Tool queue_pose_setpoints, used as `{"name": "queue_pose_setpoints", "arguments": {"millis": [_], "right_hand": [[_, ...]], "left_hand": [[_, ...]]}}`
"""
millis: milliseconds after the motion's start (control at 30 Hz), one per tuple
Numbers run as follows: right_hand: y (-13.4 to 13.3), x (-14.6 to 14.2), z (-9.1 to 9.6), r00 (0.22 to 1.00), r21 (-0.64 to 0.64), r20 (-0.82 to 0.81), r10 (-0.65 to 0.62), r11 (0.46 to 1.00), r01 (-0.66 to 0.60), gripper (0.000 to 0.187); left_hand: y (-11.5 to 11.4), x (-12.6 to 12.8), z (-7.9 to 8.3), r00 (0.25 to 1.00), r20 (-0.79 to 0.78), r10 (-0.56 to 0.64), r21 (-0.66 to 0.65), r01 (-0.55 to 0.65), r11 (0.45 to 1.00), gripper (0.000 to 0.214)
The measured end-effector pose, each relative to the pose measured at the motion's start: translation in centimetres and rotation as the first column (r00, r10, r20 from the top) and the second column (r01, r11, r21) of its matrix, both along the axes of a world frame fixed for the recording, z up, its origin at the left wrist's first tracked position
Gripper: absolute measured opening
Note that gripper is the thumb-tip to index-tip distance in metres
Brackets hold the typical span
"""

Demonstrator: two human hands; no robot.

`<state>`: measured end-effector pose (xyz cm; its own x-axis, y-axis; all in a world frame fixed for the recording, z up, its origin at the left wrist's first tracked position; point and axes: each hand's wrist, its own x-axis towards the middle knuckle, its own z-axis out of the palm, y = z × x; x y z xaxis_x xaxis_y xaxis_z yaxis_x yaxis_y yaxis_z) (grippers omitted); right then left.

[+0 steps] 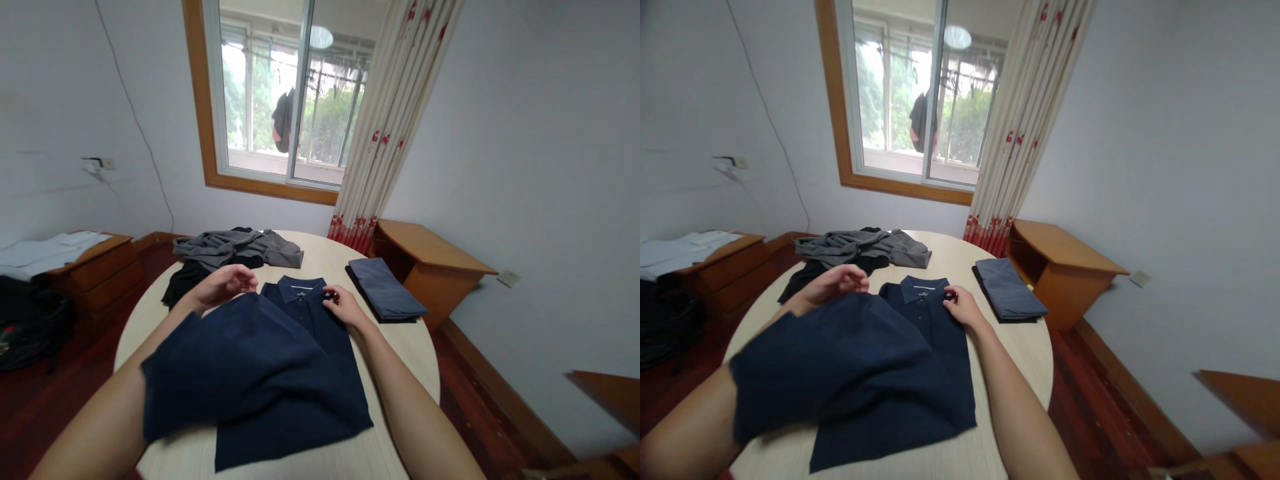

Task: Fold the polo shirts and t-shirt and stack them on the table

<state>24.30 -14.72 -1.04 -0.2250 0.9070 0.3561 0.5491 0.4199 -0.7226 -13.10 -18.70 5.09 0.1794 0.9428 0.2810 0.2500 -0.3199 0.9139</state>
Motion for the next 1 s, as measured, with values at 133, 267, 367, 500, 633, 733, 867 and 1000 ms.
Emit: {"name": "queue_pose_setpoints", "arguments": {"millis": [133, 267, 367, 500, 633, 733, 867, 1000], "right_hand": [[-0.2, -0.4, 0.1, 0.999, -0.020, 0.035, 0.032, 0.999, -0.031, 0.039], [-0.5, -0.6, 0.4, 0.994, 0.001, 0.097, 0.039, 0.999, -0.039, 0.037], [-0.8, -0.8, 0.6, 0.986, 0.034, 0.160, 0.039, 0.998, -0.045, 0.033], [-1.0, -1.1, 0.9, 0.963, 0.035, 0.262, 0.055, 0.997, -0.066, 0.021], [-1.1, -0.6, 2.0, 0.987, 0.180, 0.160, -0.013, 0.983, -0.016, 0.010], [-0.8, 0.6, 3.1, 0.966, 0.334, -0.176, -0.190, 0.912, 0.240, 0.018], [0.0, 2.1, 3.1, 0.786, 0.167, -0.538, -0.304, 0.876, 0.453, 0.022], [0.3, 1.8, 2.2, 0.704, -0.065, -0.608, -0.367, 0.907, 0.417, 0.033]], "left_hand": [[1.9, 4.1, -2.5, 0.978, -0.199, -0.062, 0.031, 0.070, 0.997, 0.054], [2.2, 6.2, -5.4, 0.872, -0.488, -0.044, 0.210, 0.167, 0.963, 0.049], [1.8, 6.6, -6.1, 0.820, -0.568, -0.072, 0.216, 0.233, 0.948, 0.063], [1.6, 6.5, -5.4, 0.790, -0.609, -0.064, 0.205, 0.235, 0.950, 0.051], [1.9, 5.3, -3.6, 0.846, -0.530, -0.053, 0.217, 0.196, 0.956, 0.020], [2.5, 2.9, -1.7, 0.965, -0.218, 0.145, 0.345, -0.063, 0.936, 0.026], [3.5, -0.6, -0.5, 0.861, 0.247, 0.445, 0.340, -0.507, 0.792, 0.035], [4.0, -1.3, -0.9, 0.786, 0.356, 0.505, 0.256, -0.602, 0.756, 0.042]]}}
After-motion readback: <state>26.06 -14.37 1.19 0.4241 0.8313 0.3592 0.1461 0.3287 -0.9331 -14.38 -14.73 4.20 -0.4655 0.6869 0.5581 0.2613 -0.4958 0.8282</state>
